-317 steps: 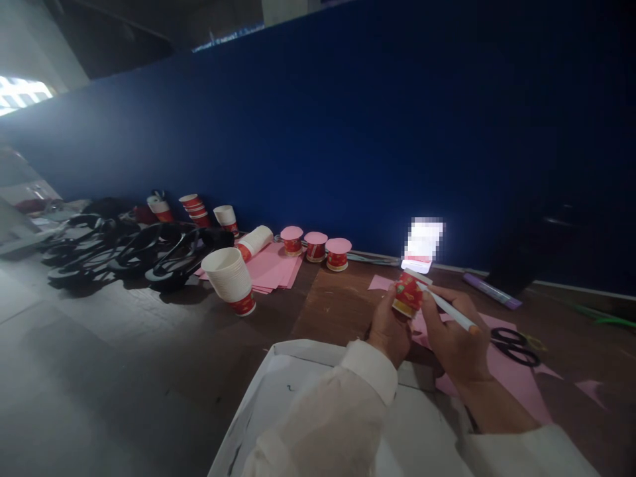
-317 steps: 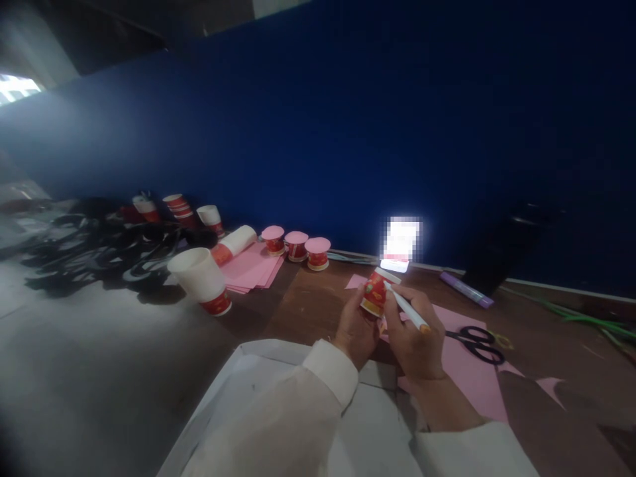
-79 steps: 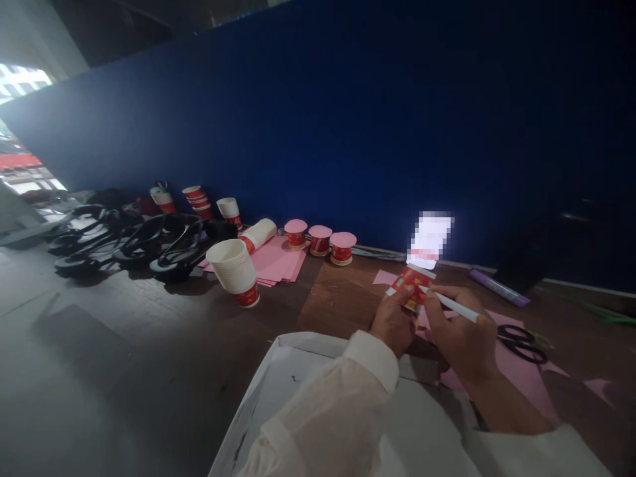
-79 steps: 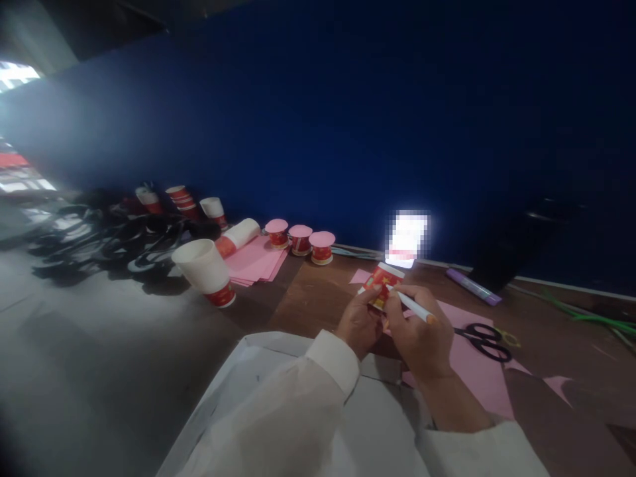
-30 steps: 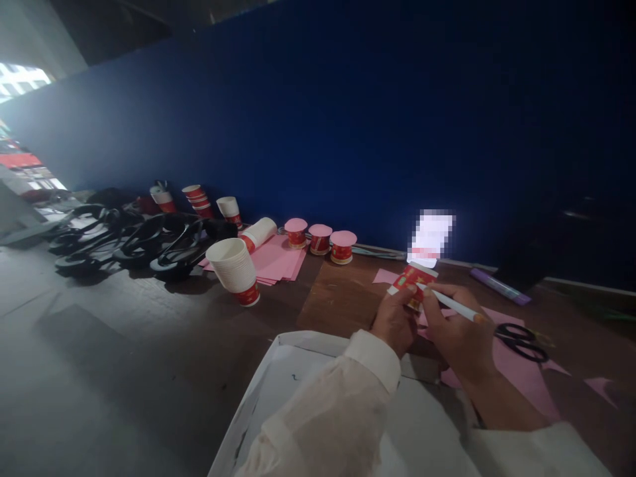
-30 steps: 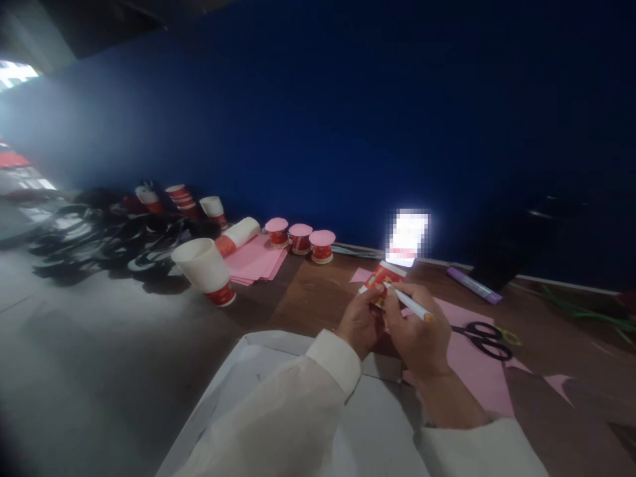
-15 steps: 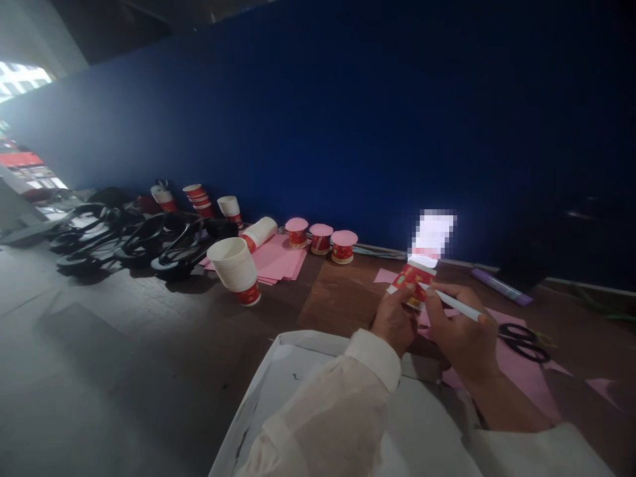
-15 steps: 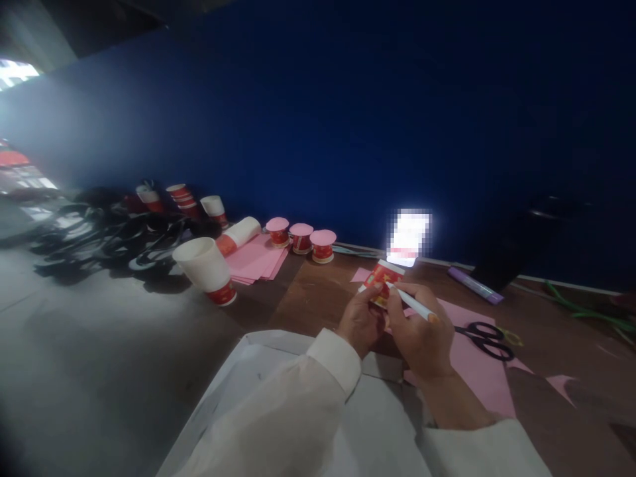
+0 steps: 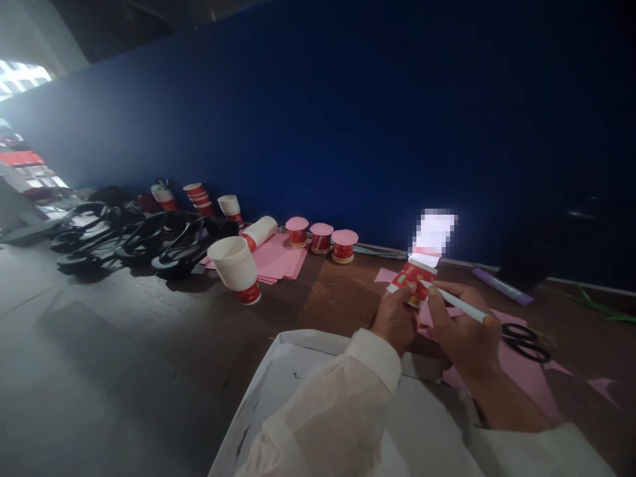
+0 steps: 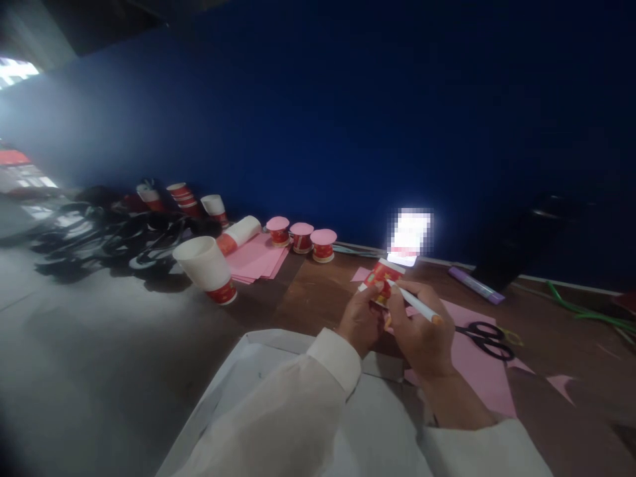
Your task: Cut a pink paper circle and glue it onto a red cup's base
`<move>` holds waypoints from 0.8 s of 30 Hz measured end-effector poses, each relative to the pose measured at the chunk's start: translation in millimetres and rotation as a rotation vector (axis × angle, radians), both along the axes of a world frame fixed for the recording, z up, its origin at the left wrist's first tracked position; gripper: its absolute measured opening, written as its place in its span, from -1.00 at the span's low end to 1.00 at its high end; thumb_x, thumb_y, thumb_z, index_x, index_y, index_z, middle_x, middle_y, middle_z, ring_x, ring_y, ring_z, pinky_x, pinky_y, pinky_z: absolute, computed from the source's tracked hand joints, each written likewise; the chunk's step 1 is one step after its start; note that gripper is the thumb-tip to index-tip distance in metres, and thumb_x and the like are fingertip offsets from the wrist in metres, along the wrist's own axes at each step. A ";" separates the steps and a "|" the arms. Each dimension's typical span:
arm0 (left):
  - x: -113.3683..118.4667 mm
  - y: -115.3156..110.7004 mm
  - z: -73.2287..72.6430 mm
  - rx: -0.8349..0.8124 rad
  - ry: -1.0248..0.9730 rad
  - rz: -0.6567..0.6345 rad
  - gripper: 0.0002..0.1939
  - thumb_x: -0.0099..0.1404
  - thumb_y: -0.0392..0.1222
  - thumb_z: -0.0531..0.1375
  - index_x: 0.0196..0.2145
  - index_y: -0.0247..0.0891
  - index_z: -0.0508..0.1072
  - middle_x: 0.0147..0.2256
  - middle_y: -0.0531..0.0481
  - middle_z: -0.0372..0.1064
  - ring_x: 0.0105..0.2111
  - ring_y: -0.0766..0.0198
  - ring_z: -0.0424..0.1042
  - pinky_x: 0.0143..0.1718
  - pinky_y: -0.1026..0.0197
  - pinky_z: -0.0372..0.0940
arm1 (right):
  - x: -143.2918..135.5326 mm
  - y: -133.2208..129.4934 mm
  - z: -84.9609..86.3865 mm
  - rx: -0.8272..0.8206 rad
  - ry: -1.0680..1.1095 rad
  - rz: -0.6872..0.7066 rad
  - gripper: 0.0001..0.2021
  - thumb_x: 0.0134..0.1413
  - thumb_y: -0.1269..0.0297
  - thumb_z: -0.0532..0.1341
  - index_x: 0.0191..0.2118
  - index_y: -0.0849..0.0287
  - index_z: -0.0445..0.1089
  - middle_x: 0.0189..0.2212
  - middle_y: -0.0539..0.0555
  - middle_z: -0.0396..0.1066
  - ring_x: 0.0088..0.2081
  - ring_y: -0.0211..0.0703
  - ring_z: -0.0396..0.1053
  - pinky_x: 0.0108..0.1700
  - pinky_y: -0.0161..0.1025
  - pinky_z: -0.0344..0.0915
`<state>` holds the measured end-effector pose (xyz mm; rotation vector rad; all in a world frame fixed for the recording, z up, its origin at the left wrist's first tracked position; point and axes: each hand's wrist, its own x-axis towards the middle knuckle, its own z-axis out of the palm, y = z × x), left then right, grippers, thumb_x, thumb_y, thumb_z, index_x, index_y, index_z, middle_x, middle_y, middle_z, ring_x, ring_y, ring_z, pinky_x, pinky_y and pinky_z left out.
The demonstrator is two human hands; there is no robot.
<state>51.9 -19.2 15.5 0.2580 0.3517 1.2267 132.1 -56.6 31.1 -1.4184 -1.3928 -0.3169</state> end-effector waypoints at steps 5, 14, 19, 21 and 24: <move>3.8 -0.9 0.4 0.012 0.049 0.026 -0.64 -0.18 -0.19 0.49 -0.40 -0.28 0.50 -0.45 0.02 0.41 -0.43 0.31 0.38 -0.30 0.26 0.26 | -1.9 -1.1 3.6 0.048 -0.019 0.052 -0.79 0.25 0.11 0.22 -0.23 0.12 0.50 -0.29 0.15 0.61 -0.26 0.00 0.56 -0.18 -0.11 0.44; 6.8 2.6 -9.5 0.021 0.147 0.000 -0.61 -0.12 -0.16 0.46 -0.30 -0.28 0.53 -0.42 0.02 0.41 -0.40 0.26 0.39 -0.33 0.23 0.24 | 2.0 2.3 1.6 0.076 -0.047 0.012 -0.76 0.26 0.10 0.22 -0.22 0.15 0.52 -0.27 0.18 0.62 -0.27 0.01 0.58 -0.17 -0.09 0.46; 8.0 2.9 -11.2 0.052 0.092 0.018 -0.62 -0.13 -0.19 0.47 -0.31 -0.28 0.53 -0.42 0.01 0.43 -0.40 0.28 0.40 -0.32 0.25 0.25 | 3.5 3.2 -0.2 0.054 -0.052 0.014 -0.74 0.26 0.09 0.22 -0.20 0.17 0.53 -0.26 0.21 0.62 -0.24 0.06 0.57 -0.18 -0.07 0.44; 7.2 2.4 -9.4 0.047 0.091 0.017 -0.62 -0.12 -0.19 0.47 -0.31 -0.28 0.53 -0.41 0.01 0.43 -0.38 0.27 0.42 -0.27 0.23 0.27 | 3.3 2.7 0.0 0.046 -0.056 0.000 -0.73 0.26 0.07 0.21 -0.21 0.15 0.53 -0.26 0.20 0.62 -0.25 0.05 0.57 -0.18 -0.07 0.44; 4.8 1.9 -6.1 0.019 0.120 0.000 -0.63 -0.12 -0.18 0.47 -0.32 -0.29 0.52 -0.41 -0.01 0.42 -0.38 0.26 0.42 -0.26 0.22 0.27 | 2.8 1.8 0.7 0.027 -0.059 -0.018 -0.72 0.27 0.05 0.19 -0.22 0.14 0.54 -0.28 0.18 0.62 -0.29 0.03 0.55 -0.19 -0.07 0.43</move>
